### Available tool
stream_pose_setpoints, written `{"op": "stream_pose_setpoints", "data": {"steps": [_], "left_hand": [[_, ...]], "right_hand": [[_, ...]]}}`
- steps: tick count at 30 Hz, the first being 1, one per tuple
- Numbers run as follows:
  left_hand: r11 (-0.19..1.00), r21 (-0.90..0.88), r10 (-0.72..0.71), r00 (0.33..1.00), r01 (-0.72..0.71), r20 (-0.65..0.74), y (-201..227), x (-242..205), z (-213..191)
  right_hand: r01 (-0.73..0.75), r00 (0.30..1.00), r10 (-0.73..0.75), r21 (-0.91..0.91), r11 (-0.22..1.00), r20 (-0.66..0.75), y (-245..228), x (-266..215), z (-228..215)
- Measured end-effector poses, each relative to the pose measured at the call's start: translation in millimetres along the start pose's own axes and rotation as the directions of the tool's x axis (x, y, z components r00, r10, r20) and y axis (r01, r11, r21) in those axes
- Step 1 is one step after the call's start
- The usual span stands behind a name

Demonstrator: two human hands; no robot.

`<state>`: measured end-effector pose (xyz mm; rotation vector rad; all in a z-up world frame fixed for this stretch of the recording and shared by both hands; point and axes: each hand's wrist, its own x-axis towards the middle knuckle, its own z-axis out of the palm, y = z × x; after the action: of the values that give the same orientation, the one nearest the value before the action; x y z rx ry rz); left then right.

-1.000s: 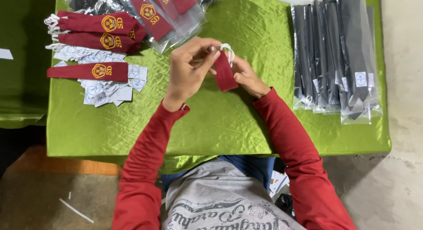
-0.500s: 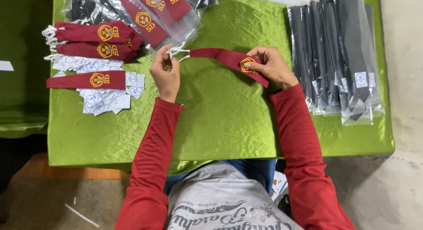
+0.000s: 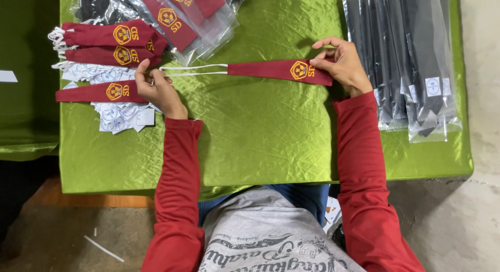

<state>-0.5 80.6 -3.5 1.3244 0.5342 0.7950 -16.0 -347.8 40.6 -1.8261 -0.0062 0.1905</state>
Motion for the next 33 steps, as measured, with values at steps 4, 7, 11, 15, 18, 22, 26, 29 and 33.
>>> {"op": "stream_pose_setpoints", "data": {"steps": [4,7,11,15,18,22,26,29,33], "left_hand": [[0.998,-0.038,-0.042,0.999,0.042,-0.006,-3.2,3.3,0.4],[1.0,0.026,0.01,1.0,-0.01,-0.003,0.3,1.2,1.0],[0.848,0.258,0.424,0.885,-0.462,0.19,7.7,-19.1,8.5],[0.519,0.08,0.489,0.372,-0.851,0.789,2.7,-81.7,37.3],[0.358,0.069,0.045,0.091,-0.931,0.995,-0.9,-123.2,56.8],[0.299,0.119,0.03,0.134,-0.947,0.99,-4.1,-115.6,49.4],[0.257,0.248,-0.043,0.245,-0.934,0.968,-0.1,-106.8,41.9],[0.335,0.277,0.038,0.307,-0.901,0.951,-11.5,-101.7,42.1],[0.395,0.289,0.226,0.397,-0.872,0.889,-20.1,-91.6,44.1]], "right_hand": [[0.037,0.997,-0.035,0.024,0.999,-0.064,15.0,7.1,-0.7],[0.099,0.991,-0.12,-0.263,0.96,-0.065,6.6,2.2,5.0],[0.121,0.871,-0.451,-0.801,0.586,-0.198,-0.6,-2.6,25.8],[0.252,0.851,-0.524,-0.847,0.468,-0.037,-8.6,1.5,85.9],[0.327,0.938,-0.294,-0.76,0.562,0.185,-16.0,-11.2,139.1],[0.317,0.943,-0.237,-0.847,0.427,0.233,-8.0,-2.6,118.9],[0.116,0.975,-0.224,-0.877,0.467,0.01,3.5,1.3,81.7],[0.099,0.947,-0.314,-0.873,0.478,-0.064,15.0,3.3,68.6],[0.189,0.909,-0.414,-0.842,0.504,-0.043,9.9,5.3,79.1]]}}
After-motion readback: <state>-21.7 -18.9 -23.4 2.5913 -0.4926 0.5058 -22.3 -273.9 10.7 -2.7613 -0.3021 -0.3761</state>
